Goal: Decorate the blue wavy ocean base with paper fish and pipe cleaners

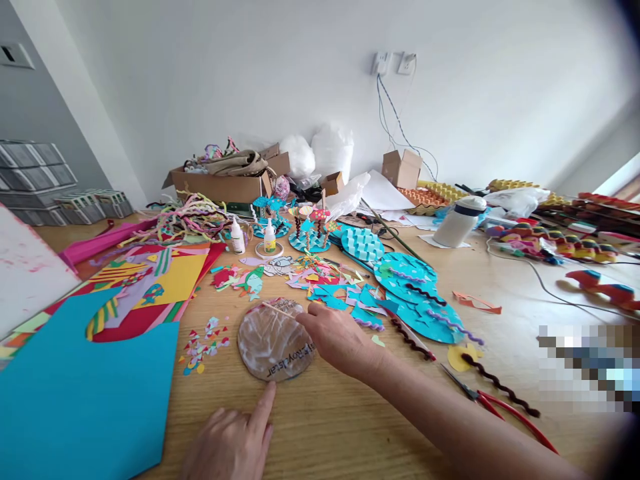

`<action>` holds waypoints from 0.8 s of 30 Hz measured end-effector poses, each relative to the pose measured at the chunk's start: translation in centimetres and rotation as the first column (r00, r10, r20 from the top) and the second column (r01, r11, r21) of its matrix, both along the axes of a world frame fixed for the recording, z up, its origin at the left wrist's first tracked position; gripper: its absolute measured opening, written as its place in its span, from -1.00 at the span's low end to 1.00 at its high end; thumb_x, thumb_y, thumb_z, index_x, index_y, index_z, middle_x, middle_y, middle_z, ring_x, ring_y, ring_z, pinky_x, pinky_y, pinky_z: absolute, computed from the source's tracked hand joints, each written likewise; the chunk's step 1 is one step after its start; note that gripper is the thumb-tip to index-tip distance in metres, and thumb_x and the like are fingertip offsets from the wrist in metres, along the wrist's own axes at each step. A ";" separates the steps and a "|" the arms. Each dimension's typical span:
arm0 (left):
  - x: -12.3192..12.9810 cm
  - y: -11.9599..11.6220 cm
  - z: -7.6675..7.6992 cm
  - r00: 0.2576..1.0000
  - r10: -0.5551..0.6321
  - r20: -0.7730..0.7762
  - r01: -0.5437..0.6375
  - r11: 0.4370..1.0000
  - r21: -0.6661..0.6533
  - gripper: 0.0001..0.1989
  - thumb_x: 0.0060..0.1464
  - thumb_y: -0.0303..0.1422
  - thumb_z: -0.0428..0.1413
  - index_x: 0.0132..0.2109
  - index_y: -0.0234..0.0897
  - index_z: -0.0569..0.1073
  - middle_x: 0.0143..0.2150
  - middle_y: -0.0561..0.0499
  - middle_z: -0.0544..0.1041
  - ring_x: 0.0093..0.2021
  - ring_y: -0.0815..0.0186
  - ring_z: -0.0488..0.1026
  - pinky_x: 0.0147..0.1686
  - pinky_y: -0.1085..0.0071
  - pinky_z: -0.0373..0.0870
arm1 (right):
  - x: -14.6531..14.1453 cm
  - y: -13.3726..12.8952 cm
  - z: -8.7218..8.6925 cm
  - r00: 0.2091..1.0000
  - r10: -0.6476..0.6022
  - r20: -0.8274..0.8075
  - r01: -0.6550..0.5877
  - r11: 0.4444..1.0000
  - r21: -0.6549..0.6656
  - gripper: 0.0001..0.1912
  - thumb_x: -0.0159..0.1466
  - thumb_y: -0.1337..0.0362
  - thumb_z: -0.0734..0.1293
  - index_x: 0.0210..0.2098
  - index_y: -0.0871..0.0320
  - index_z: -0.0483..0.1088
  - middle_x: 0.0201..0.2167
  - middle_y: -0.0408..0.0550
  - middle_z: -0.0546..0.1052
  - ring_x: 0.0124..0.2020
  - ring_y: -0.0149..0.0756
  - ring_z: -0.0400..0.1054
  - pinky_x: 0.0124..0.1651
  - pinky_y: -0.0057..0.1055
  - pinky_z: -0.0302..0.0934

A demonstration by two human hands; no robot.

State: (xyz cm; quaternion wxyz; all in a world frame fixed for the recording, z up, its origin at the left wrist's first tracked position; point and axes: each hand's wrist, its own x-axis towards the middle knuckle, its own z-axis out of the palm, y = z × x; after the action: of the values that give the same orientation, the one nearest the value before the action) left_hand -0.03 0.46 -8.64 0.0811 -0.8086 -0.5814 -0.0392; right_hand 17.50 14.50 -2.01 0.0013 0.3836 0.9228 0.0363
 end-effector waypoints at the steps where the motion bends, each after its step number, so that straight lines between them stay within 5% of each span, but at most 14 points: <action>1: 0.0 0.0 0.0 1.000 -0.004 0.001 0.004 1.000 0.003 -0.56 0.06 -0.54 -0.09 0.10 -0.29 0.31 -0.51 0.05 0.56 -0.53 0.29 0.48 -0.50 0.41 0.35 | -0.1 0.1 0.0 1.000 -0.003 0.006 0.003 1.000 0.003 -0.76 0.15 0.48 0.14 -0.25 0.12 0.31 -0.32 -0.05 0.42 -0.42 -0.30 0.36 -0.57 -0.49 -0.07; 16: -0.2 0.1 -0.3 0.999 -0.045 0.020 0.043 0.996 0.075 -0.58 0.06 -0.53 -0.06 0.10 -0.31 0.30 -0.55 0.09 0.53 -0.57 0.33 0.45 -0.54 0.44 0.31 | 2.2 -0.1 -0.3 0.991 -0.136 -0.013 0.136 0.990 -0.043 -0.68 0.22 0.46 0.09 -0.13 0.06 0.33 -0.27 -0.06 0.42 -0.36 -0.32 0.35 -0.45 -0.47 -0.01; 24: 0.2 -0.2 0.7 0.998 0.040 0.043 -0.038 0.998 -0.047 -0.57 0.09 -0.53 -0.10 0.10 -0.24 0.31 -0.51 0.05 0.55 -0.51 0.31 0.48 -0.48 0.44 0.33 | 5.0 -1.8 -0.8 0.985 -0.169 -0.033 0.164 0.980 -0.110 -0.73 0.26 0.43 0.08 -0.21 0.12 0.36 -0.26 -0.04 0.43 -0.34 -0.34 0.34 -0.44 -0.48 -0.01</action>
State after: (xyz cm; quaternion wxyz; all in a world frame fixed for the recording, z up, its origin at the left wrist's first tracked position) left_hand 0.18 0.29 -7.92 0.0504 -0.7976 -0.5996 -0.0418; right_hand 22.52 12.67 -2.86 0.0056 0.4595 0.8879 -0.0216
